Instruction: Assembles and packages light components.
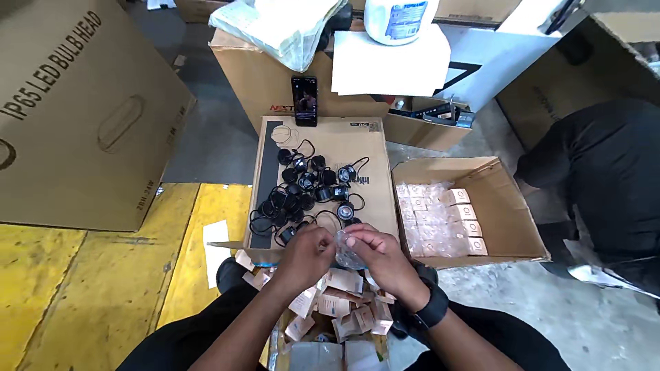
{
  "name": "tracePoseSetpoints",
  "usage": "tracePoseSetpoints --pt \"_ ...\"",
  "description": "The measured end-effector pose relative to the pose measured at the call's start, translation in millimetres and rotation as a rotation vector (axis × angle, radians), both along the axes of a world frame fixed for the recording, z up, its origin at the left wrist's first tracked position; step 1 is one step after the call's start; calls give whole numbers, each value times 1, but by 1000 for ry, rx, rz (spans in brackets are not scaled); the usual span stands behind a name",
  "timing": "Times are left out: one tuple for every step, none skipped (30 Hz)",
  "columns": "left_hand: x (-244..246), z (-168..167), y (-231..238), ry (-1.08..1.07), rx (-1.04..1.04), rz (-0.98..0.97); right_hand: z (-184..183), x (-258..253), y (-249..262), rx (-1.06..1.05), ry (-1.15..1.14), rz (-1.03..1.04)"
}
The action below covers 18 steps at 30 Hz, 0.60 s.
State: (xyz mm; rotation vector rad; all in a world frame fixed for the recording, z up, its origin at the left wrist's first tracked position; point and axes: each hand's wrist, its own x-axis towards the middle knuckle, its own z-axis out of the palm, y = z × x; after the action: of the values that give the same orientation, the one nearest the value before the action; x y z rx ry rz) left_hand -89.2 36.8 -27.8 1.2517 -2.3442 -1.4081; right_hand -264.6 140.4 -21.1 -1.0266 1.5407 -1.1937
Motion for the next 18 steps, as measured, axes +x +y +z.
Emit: tracePoseSetpoints --pt "0 -1 0 -5 -19 19 -1 0 0 -8 22 -22" --pt "0 0 -1 -11 -42 51 -2 -2 -1 -23 50 -70" --pt "-1 1 -3 -17 -76 84 -4 -6 -2 -40 64 -125" --pt "-1 4 -6 -28 -119 109 -5 -12 -4 -54 72 -174" --pt "-1 7 -11 -39 -164 122 -6 -20 -6 -45 83 -215" --pt "0 11 -16 -60 -207 135 -8 -30 -9 -13 107 -245" --pt "0 14 -21 -92 -243 156 -12 -39 -11 40 169 -254" --pt "1 18 -26 -130 -259 192 -19 -48 -13 119 268 -226" --pt "3 22 -31 -170 -259 236 -28 -54 -16 216 403 -156" --pt "5 24 -36 -198 -255 274 -36 -56 -19 318 538 -59" --pt "7 26 -40 -216 -245 292 -44 -54 -24 411 647 42" --pt "9 27 -43 -231 -241 292 -53 -48 -29 472 721 115" --pt "11 26 -45 -243 -240 278 -64 -41 -32 513 771 158" --pt "12 25 -45 -260 -235 252 -76 -35 -34 538 801 179" --pt "12 24 -45 -281 -224 218 -86 -29 -35 554 821 192" --pt "12 23 -44 -301 -216 187 -94 -25 -35 565 837 198" --pt "11 21 -42 -312 -207 163 -101 -22 -34 562 853 197" --pt "10 21 -41 -318 -196 144 -107 -22 -32 543 867 199"
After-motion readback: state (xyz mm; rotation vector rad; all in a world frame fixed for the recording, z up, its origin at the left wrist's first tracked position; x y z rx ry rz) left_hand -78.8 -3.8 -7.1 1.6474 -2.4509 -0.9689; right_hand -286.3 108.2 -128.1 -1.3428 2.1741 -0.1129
